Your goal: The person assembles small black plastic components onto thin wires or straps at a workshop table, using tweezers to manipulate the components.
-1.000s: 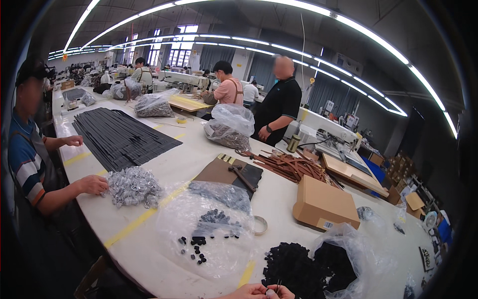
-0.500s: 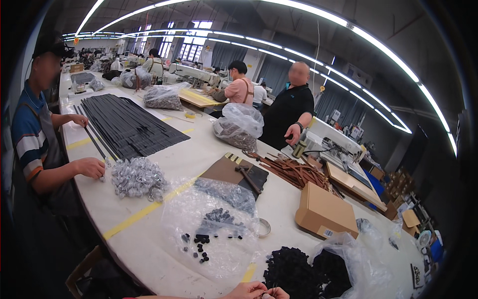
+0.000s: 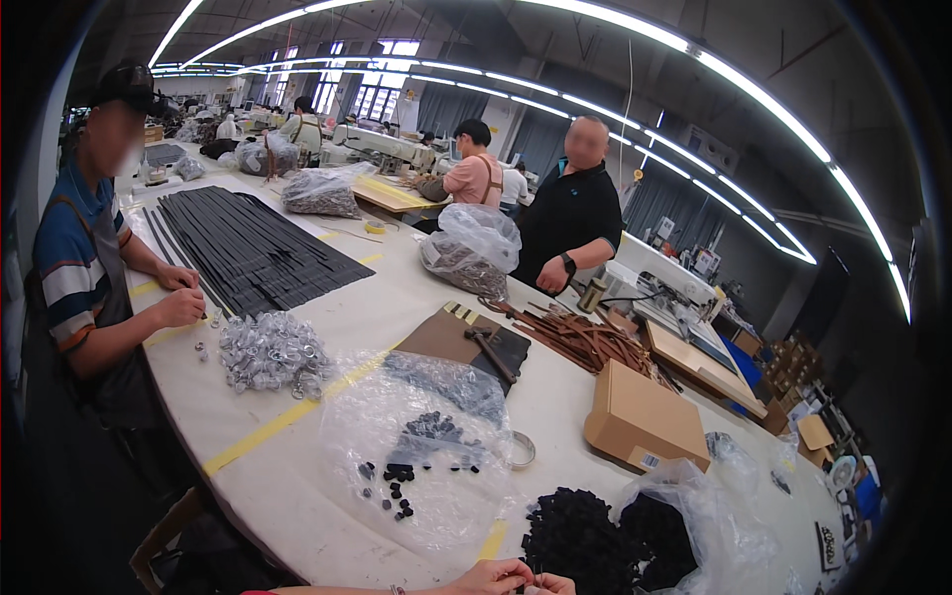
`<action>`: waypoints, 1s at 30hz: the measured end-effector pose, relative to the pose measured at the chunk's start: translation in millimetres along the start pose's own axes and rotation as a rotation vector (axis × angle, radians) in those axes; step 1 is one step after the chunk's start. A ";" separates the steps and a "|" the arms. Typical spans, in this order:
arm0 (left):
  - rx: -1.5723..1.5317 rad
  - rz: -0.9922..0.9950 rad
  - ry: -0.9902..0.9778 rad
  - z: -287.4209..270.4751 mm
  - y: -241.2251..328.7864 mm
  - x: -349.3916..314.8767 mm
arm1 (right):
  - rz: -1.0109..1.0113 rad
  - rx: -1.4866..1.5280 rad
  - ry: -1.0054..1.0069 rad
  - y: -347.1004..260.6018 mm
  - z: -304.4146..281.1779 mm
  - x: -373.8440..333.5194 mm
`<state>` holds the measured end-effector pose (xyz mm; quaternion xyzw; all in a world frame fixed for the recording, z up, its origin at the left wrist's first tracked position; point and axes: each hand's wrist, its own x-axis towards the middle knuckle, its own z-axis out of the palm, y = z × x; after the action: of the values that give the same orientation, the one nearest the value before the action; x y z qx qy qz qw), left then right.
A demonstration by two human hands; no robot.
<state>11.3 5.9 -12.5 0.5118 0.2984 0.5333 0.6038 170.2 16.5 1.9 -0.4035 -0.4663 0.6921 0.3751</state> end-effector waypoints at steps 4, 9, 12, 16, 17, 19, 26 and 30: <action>0.038 0.002 -0.024 0.0 3.0 -0.2 | -0.042 -0.062 0.029 1.2 0.2 -0.9; 0.019 -0.002 0.004 -0.3 2.6 -0.5 | -0.040 -0.085 0.050 0.6 1.7 -1.3; 0.007 -0.010 0.017 -1.2 3.2 0.1 | -0.023 -0.078 0.039 0.3 0.0 -0.8; 0.006 -0.037 0.008 -2.0 0.8 2.4 | -0.063 -0.088 0.015 1.3 0.3 1.5; 0.018 -0.017 0.013 -2.5 -1.8 3.0 | -0.063 -0.088 0.015 1.5 1.1 1.7; 0.031 0.004 0.016 -5.3 -7.2 5.4 | -0.081 -0.071 0.058 0.0 4.7 2.0; -0.219 -0.166 -0.010 -8.9 -16.0 3.2 | -0.245 -0.171 0.128 -4.6 21.4 -4.8; -0.349 -0.304 -0.080 -5.8 -6.7 -3.0 | -0.246 -0.269 0.208 0.5 17.7 -9.4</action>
<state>7.6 5.4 -21.1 0.3696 0.2514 0.4592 0.7677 157.7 1.9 7.7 -0.4593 -0.5591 0.5271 0.4457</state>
